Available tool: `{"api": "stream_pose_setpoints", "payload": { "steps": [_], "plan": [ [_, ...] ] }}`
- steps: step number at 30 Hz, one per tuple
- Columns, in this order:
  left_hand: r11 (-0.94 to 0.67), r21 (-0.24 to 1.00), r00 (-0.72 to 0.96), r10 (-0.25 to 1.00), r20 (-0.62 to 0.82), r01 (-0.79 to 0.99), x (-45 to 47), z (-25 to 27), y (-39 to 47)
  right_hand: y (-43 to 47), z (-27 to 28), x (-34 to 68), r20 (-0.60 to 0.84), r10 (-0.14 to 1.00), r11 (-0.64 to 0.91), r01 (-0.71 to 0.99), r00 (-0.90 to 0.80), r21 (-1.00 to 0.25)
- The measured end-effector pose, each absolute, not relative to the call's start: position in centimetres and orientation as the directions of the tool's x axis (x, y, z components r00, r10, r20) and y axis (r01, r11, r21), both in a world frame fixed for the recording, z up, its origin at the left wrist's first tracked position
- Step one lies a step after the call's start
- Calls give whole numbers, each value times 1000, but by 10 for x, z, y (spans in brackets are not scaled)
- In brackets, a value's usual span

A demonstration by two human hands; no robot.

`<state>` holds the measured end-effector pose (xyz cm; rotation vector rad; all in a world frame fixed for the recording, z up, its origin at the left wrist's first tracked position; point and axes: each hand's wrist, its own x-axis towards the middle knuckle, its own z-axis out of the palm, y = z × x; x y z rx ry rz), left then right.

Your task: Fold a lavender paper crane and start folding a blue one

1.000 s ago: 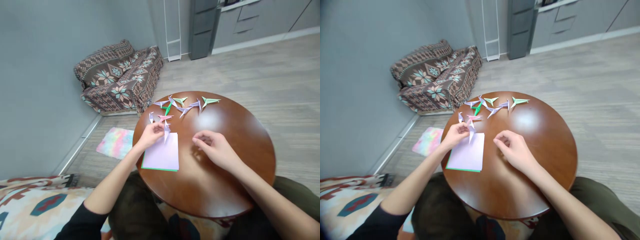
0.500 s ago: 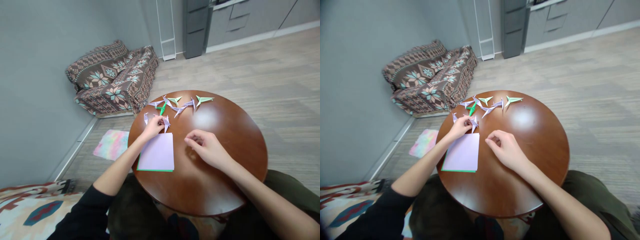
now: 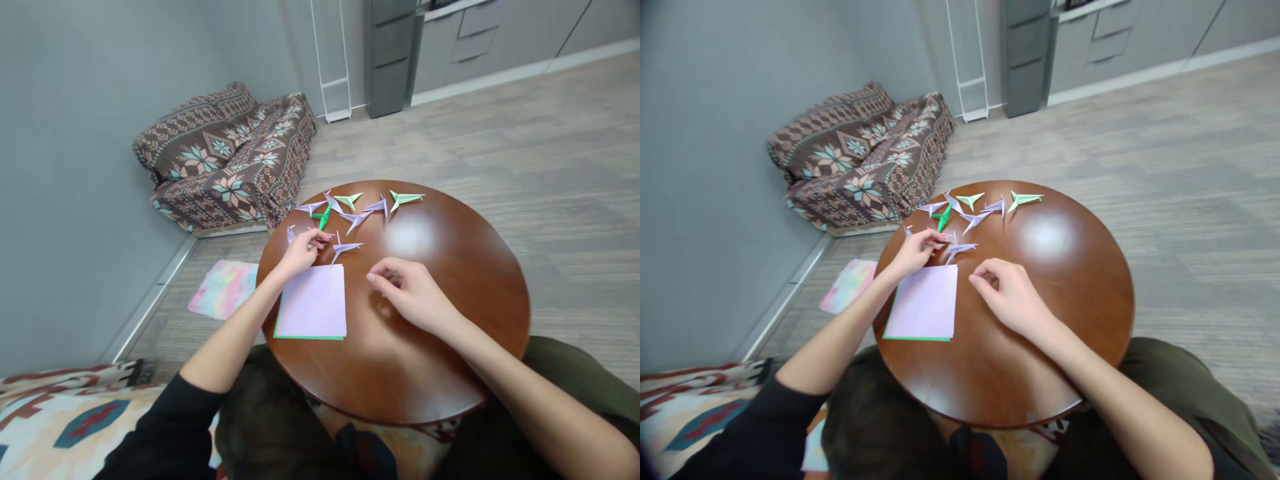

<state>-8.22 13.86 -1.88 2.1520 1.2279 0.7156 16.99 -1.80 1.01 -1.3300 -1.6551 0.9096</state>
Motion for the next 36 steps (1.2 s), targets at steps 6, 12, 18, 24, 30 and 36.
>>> {"api": "stream_pose_setpoints", "payload": {
  "steps": [6, 12, 18, 24, 30, 36],
  "plan": [
    [-543, 528, 465, 838, 286, 653, -66, -2, 122, -17, 9, 169, 142, 983, 179, 399, -120, -899],
    [-647, 429, 620, 752, 224, 631, -44, -3, 127, -18, 10, 168, 142, 982, 182, 407, -127, -895],
    [-592, 496, 558, 796, 234, 636, -56, -7, 142, -18, 11, 169, 144, 982, 182, 407, -123, -895],
    [-528, 546, 510, 836, 201, 651, -69, -6, 153, -20, 11, 168, 146, 981, 188, 412, -130, -892],
    [-507, 592, 539, 831, 141, 627, -67, -4, 164, -16, 7, 167, 129, 983, 172, 416, -131, -893],
    [-475, 682, 577, 811, 94, 556, -69, -7, 165, -12, 1, 167, 100, 987, 144, 408, -127, -901]
  ]
}}
